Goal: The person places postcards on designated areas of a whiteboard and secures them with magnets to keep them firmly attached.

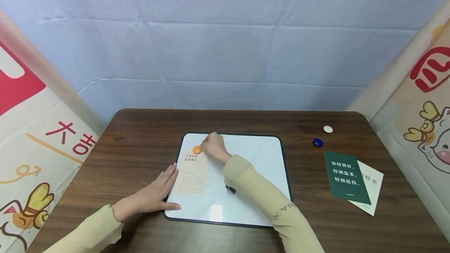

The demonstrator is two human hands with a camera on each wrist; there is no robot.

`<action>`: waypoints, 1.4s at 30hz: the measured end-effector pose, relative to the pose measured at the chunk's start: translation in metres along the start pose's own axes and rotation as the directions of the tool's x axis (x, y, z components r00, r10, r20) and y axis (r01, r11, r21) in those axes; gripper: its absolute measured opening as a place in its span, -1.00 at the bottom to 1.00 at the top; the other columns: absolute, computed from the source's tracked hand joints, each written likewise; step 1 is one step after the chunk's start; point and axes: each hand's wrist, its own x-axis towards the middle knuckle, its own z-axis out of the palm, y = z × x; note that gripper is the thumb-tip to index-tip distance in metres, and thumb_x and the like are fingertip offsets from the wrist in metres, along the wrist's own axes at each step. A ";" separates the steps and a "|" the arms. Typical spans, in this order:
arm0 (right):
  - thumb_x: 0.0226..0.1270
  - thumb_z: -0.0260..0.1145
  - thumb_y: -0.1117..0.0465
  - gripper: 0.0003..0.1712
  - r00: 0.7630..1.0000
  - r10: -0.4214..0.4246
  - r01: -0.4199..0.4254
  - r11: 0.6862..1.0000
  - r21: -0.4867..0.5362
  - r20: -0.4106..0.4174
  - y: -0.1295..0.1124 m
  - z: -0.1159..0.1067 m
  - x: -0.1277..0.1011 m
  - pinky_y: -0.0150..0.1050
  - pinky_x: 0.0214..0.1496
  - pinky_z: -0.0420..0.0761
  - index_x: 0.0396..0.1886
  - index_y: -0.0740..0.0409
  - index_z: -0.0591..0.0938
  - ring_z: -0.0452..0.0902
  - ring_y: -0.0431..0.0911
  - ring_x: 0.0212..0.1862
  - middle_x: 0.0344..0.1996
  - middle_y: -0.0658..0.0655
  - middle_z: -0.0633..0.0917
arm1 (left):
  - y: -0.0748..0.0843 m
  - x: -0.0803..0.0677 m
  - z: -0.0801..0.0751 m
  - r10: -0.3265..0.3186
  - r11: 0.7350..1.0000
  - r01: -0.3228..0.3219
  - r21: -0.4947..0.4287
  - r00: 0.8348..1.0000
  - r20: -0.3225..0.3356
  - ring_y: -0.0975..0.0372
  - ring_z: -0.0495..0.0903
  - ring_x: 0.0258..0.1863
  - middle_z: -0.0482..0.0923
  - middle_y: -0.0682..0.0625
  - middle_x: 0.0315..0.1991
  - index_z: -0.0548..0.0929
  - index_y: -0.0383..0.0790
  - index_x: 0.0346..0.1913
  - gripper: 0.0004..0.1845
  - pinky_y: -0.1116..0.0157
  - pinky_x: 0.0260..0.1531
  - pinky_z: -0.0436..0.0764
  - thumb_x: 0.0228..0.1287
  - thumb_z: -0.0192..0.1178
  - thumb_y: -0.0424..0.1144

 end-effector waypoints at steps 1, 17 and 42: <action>0.15 0.30 0.27 -0.86 1.000 -0.005 0.005 1.000 -0.011 0.001 0.001 -0.001 -0.001 -0.42 -0.45 0.47 -0.35 0.27 0.69 0.48 -0.15 -0.47 -0.45 0.12 0.66 | 0.000 0.000 0.000 -0.001 1.000 0.001 0.002 1.000 0.002 0.05 -0.33 0.41 -0.38 -0.20 0.43 -0.17 -0.37 0.40 0.21 0.06 0.32 -0.06 -0.05 -0.07 0.50; 0.18 0.27 0.26 -0.76 0.981 -0.176 0.192 0.944 -0.268 0.081 0.016 -0.019 -0.027 -0.28 -0.26 0.53 -0.18 0.29 0.63 0.49 -0.10 -0.35 -0.27 0.16 0.64 | -0.001 -0.003 0.000 -0.001 1.000 0.001 0.001 1.000 0.002 0.05 -0.33 0.41 -0.38 -0.20 0.43 -0.17 -0.37 0.41 0.21 0.07 0.32 -0.06 -0.05 -0.06 0.50; 0.10 0.32 0.28 -0.71 0.911 -0.404 0.395 0.787 -0.474 0.087 0.055 -0.062 -0.054 -0.09 -0.06 0.54 -0.21 0.40 0.62 0.55 0.10 -0.12 -0.25 0.28 0.65 | -0.003 0.000 0.000 0.005 1.000 -0.005 0.001 1.000 -0.006 0.05 -0.33 0.41 -0.37 -0.21 0.43 -0.17 -0.38 0.40 0.21 0.07 0.32 -0.06 -0.05 -0.05 0.49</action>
